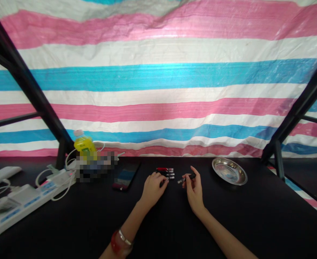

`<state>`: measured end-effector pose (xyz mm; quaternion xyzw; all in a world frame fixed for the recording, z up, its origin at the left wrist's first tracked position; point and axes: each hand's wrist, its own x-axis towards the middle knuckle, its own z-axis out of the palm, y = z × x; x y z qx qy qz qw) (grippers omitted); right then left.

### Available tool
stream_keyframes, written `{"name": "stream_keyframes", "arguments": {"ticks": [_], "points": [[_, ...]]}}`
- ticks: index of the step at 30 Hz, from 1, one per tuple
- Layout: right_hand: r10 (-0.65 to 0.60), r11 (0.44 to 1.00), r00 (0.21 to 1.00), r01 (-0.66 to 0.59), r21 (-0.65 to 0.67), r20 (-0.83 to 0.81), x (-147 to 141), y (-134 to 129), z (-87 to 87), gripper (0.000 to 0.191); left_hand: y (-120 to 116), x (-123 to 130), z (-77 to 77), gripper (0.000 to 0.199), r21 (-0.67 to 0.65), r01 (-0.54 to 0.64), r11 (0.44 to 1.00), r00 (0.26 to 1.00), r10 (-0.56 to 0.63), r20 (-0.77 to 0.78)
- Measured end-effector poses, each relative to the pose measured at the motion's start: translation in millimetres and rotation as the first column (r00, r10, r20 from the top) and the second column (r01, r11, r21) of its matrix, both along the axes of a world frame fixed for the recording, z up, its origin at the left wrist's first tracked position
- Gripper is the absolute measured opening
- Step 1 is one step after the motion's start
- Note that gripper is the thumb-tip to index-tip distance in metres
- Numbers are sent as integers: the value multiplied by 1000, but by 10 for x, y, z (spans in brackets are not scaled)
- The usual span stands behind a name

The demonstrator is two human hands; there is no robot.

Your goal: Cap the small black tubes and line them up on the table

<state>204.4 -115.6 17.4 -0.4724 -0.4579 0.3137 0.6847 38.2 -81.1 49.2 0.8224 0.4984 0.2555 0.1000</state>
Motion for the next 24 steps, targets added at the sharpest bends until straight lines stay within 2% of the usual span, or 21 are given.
{"name": "stream_keyframes", "arguments": {"ticks": [3,6,9,12,14,16,19,22,24], "points": [[-4,1000,993,2,16,116,5,-10,-25,49,85,-145,82,13,-84,76,994,997,-78,-23],[11,1000,945,-20,24,328,-3,-28,-58,43,131,-262,150,12,-117,97,988,995,-97,4],[28,997,835,-63,45,549,-17,-30,-89,36,149,-337,168,12,-185,121,975,993,-120,18],[48,988,719,-138,74,693,-21,-1,-125,36,164,-373,126,13,-268,136,954,990,-139,8],[78,979,680,-190,73,729,-16,27,-154,34,175,-375,78,14,-308,143,941,989,-149,4],[93,976,673,-207,67,733,-8,52,-179,33,187,-363,32,15,-321,148,936,989,-150,18],[103,985,678,-172,21,728,3,70,-186,35,204,-340,-16,20,-326,144,935,990,-131,61],[125,991,647,-121,-60,752,-2,67,-162,38,221,-327,-44,27,-341,125,932,990,-97,98],[115,993,632,-98,-68,767,-17,65,-150,39,232,-320,-68,29,-343,118,932,989,-80,123]]}}
